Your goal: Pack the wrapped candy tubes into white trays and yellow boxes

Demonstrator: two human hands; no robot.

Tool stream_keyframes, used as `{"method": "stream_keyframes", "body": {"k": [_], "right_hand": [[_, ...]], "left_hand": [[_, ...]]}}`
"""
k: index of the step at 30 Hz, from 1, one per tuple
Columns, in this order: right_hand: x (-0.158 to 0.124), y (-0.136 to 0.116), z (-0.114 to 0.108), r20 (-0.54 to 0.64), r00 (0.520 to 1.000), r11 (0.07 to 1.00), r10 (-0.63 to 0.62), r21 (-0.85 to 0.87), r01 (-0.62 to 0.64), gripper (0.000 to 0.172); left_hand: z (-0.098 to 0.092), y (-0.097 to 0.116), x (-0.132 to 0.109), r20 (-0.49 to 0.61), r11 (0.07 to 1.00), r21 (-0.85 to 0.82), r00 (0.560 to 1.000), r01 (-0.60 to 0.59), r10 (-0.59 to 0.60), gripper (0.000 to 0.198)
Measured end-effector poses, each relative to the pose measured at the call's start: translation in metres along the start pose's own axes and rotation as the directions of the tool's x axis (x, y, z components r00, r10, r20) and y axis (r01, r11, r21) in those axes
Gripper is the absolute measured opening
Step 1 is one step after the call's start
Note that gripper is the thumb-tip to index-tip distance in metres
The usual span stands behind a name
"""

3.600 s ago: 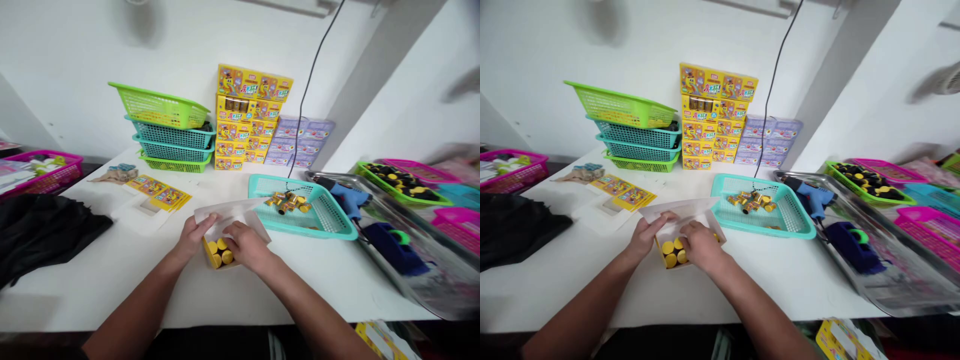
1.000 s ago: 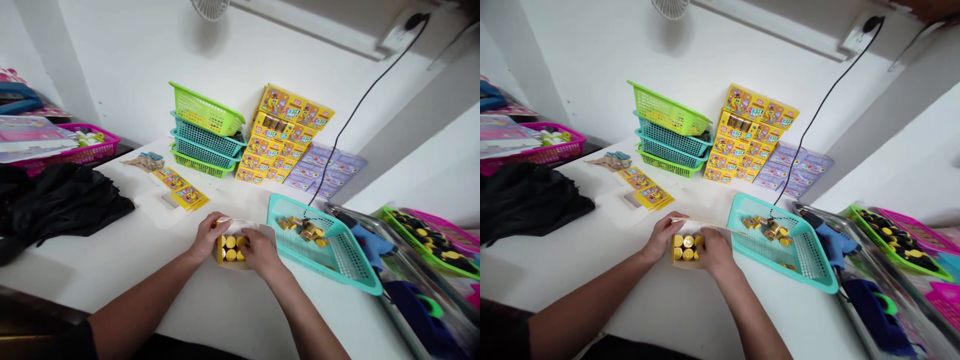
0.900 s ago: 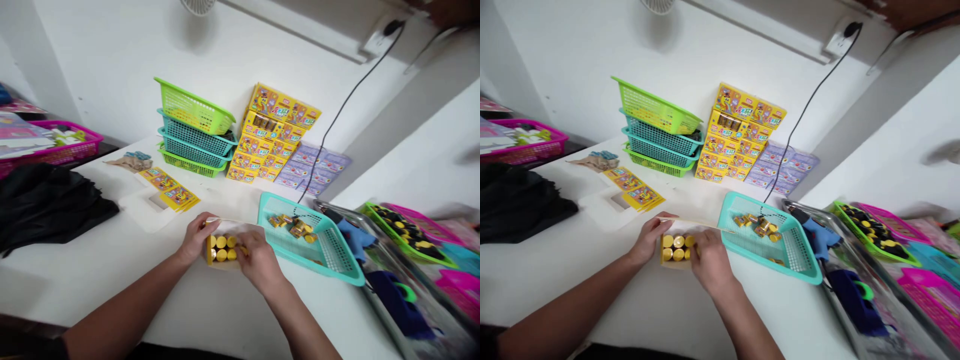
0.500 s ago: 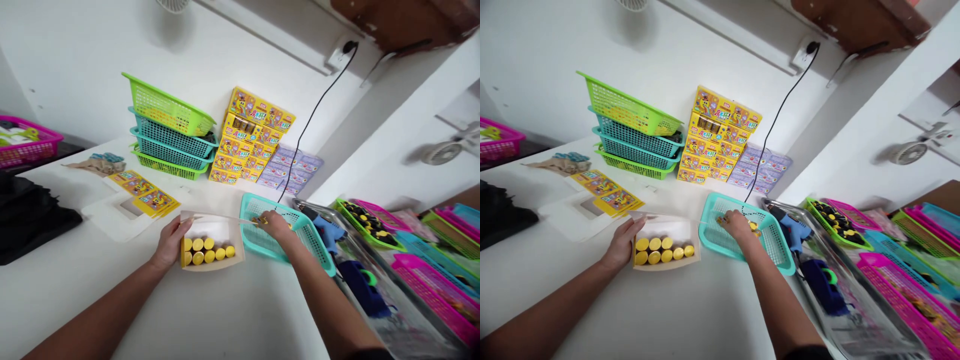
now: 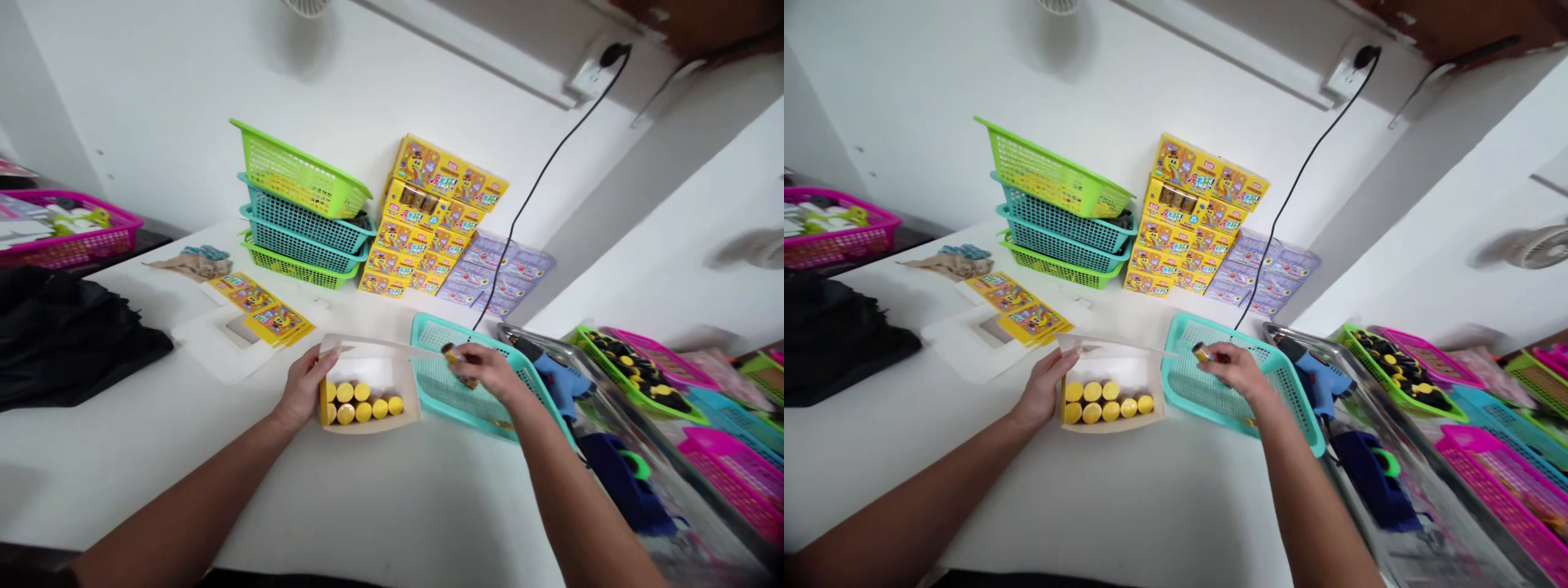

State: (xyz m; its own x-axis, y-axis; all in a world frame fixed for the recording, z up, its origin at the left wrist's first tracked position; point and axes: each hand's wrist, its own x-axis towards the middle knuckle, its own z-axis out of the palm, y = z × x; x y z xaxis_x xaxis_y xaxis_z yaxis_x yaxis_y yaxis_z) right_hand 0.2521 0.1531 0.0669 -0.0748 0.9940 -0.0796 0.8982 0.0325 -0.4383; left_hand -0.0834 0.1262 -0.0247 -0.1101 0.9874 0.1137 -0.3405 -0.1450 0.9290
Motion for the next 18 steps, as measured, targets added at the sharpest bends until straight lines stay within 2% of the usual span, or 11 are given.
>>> {"method": "stream_keyframes", "body": {"k": [1,2,3,4,6,8,10,12,15,18], "right_hand": [[-0.021,-0.01,-0.003,0.012,0.992,0.966,-0.129,0.225,0.123,0.039],[-0.041,-0.023,-0.004,0.03,0.961,0.875,-0.276,0.422,0.237,0.038],[-0.06,-0.037,-0.002,0.062,0.918,0.799,-0.392,0.518,0.306,0.037],[-0.075,-0.053,0.003,0.076,0.883,0.768,-0.463,0.532,0.357,0.034],[-0.093,-0.087,0.018,0.055,0.864,0.815,-0.5,0.367,0.449,0.029],[-0.092,-0.117,0.034,0.024,0.89,0.89,-0.455,0.034,0.455,0.028],[-0.081,-0.139,0.048,-0.004,0.932,0.875,-0.362,-0.346,0.338,0.024],[-0.068,-0.153,0.06,-0.053,0.966,0.774,-0.253,-0.61,0.169,0.019],[-0.057,-0.163,0.078,-0.119,0.979,0.675,-0.168,-0.737,0.026,0.03],[-0.053,-0.165,0.093,-0.14,0.98,0.634,-0.14,-0.773,-0.02,0.037]], "left_hand": [[0.001,0.0,0.0,0.0,1.0,0.003,1.0,0.01,-0.01,0.039],[0.002,0.0,-0.001,0.001,1.0,0.008,1.0,0.017,-0.017,0.038],[0.002,0.0,-0.001,0.004,1.0,0.017,1.0,0.018,-0.018,0.036],[0.003,0.001,-0.002,0.007,1.0,0.029,1.0,0.013,-0.013,0.035],[0.003,0.002,-0.004,0.017,0.999,0.052,1.0,-0.009,0.008,0.033],[0.004,0.003,-0.006,0.022,0.996,0.082,0.999,-0.04,0.039,0.033],[0.004,0.005,-0.009,0.037,0.989,0.131,0.997,-0.072,0.068,0.034],[0.004,0.006,-0.011,0.049,0.977,0.188,0.994,-0.102,0.094,0.034],[0.004,0.008,-0.015,0.065,0.956,0.259,0.989,-0.142,0.129,0.034],[0.005,0.009,-0.018,0.101,0.924,0.321,0.977,-0.21,0.187,0.03]]}}
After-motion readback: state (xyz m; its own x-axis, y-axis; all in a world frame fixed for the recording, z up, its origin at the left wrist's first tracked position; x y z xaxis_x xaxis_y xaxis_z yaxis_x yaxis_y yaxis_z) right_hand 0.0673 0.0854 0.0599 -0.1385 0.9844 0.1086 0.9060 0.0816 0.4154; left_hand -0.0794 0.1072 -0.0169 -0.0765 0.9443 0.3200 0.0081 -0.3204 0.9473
